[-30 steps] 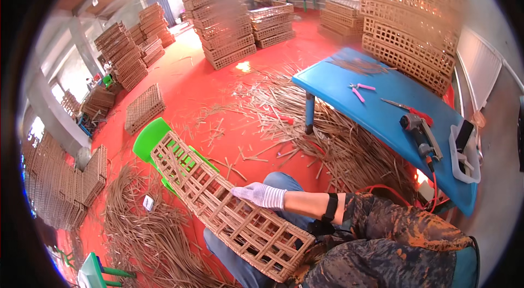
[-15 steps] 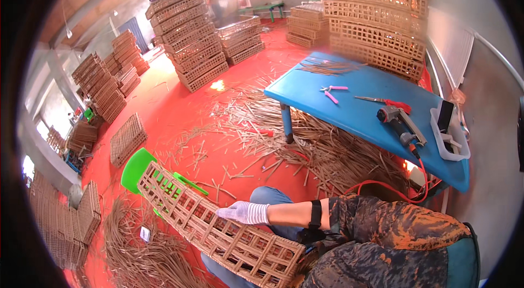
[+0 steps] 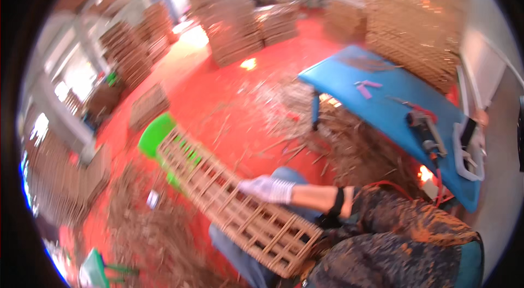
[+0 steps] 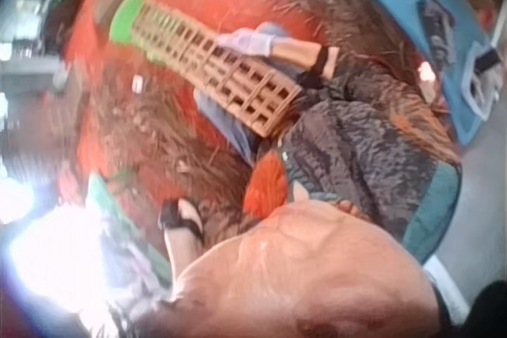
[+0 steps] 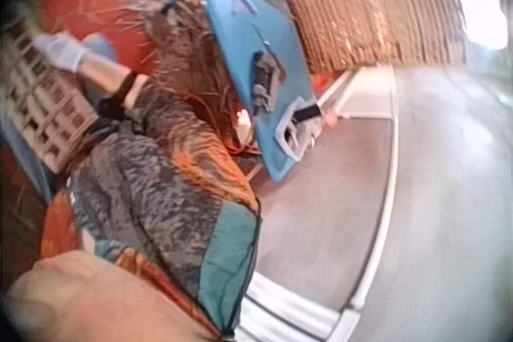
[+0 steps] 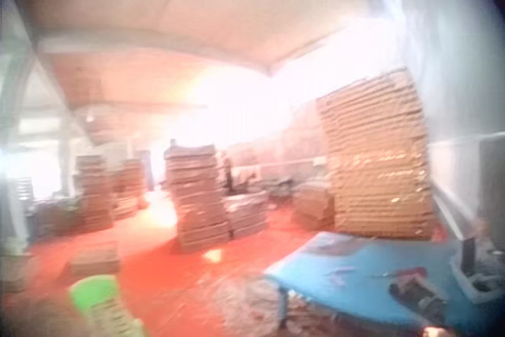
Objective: The person weaves a wicker chair by hand, inserts a wooden strip into the frame, and secures it using a staple gun. They then trim the excess material with shears and repeat the process to continue weaving the chair.
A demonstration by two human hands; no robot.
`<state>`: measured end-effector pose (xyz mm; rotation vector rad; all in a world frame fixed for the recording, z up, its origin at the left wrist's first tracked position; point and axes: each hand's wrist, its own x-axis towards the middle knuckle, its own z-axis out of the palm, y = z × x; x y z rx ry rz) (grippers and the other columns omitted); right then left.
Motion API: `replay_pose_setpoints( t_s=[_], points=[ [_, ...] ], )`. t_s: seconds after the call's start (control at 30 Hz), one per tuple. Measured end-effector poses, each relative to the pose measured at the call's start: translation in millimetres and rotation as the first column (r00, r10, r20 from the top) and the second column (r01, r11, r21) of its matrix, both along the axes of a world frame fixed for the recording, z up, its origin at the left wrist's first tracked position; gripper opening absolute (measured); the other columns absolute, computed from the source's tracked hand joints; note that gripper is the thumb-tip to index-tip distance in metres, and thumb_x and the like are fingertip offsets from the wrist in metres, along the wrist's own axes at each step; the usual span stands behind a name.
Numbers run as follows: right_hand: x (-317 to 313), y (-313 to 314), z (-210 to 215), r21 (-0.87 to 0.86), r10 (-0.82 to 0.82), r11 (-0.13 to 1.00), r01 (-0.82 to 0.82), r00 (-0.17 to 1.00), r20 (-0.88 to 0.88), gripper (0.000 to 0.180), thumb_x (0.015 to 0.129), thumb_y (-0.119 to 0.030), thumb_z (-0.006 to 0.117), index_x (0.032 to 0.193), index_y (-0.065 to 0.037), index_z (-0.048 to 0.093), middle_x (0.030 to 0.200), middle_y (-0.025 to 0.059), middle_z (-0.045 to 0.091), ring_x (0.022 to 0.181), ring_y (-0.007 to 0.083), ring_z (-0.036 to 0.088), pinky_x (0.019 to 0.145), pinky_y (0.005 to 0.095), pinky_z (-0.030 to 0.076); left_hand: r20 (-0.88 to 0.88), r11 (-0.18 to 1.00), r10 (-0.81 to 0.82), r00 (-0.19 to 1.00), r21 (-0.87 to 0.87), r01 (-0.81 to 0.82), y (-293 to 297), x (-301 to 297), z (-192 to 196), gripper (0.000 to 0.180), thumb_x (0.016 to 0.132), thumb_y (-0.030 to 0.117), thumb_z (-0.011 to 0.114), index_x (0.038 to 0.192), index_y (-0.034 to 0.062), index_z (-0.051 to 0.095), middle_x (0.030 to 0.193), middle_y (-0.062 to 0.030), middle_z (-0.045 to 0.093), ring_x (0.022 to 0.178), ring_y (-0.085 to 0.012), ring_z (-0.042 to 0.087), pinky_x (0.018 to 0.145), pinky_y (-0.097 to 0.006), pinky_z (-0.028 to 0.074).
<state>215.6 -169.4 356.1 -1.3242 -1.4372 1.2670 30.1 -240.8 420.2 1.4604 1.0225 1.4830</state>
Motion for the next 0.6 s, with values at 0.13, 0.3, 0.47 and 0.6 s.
replay_pose_setpoints(
  t_s=[0.13, 0.3, 0.47, 0.6],
  points=[
    [5, -13, 38, -0.240, -0.100, 0.969, 0.064, 0.985, -0.141, 0.052, 0.094, -0.049, 0.052, 0.097, 0.000, 0.070, 0.083, 0.0026, 0.065, 0.079, 0.0097, 0.056, 0.073, 0.0294, 0.047, 0.097, 0.943, -0.020, 0.995, 0.332, -0.013, -17, -15, 61, 0.014, 0.079, 0.011, 0.068, 0.090, 0.0031, 0.063, 0.078, -0.0049, 0.062, 0.070, -0.0173, 0.052, 0.065, -0.032, 0.044],
    [-4, -27, 56, -0.309, -0.057, 0.951, 0.017, 0.991, -0.121, 0.052, 0.094, -0.048, 0.053, 0.097, 0.002, 0.069, 0.081, 0.0023, 0.065, 0.075, 0.0094, 0.057, 0.070, 0.0287, 0.046, -0.271, 0.919, 0.216, 0.938, 0.380, -0.102, -46, -31, 93, 0.009, 0.073, 0.006, 0.070, 0.081, 0.0033, 0.067, 0.069, -0.0059, 0.060, 0.068, -0.0204, 0.053, 0.067, -0.033, 0.043],
    [-12, -29, 37, -0.314, -0.086, 0.949, -0.020, 0.943, -0.322, 0.048, 0.094, -0.043, 0.055, 0.100, 0.003, 0.069, 0.083, 0.0021, 0.066, 0.075, 0.0090, 0.057, 0.070, 0.0267, 0.047, -0.649, 0.923, 0.053, 0.759, 0.323, 0.211, -48, 13, 59, 0.040, 0.073, 0.022, 0.074, 0.109, 0.0103, 0.063, 0.105, -0.0086, 0.062, 0.100, -0.0290, 0.055, 0.088, -0.041, 0.039],
    [-27, -7, 7, -0.185, -0.054, 0.982, -0.027, 0.907, -0.417, 0.039, 0.095, -0.035, 0.057, 0.101, 0.001, 0.068, 0.089, -0.0009, 0.064, 0.080, 0.0063, 0.054, 0.070, 0.0247, 0.047, -0.751, 0.949, 0.056, 0.658, 0.245, 0.199, -42, 28, 51, 0.045, 0.072, 0.020, 0.074, 0.114, 0.0092, 0.061, 0.109, -0.0113, 0.063, 0.107, -0.0307, 0.054, 0.094, -0.042, 0.037]
  ],
)
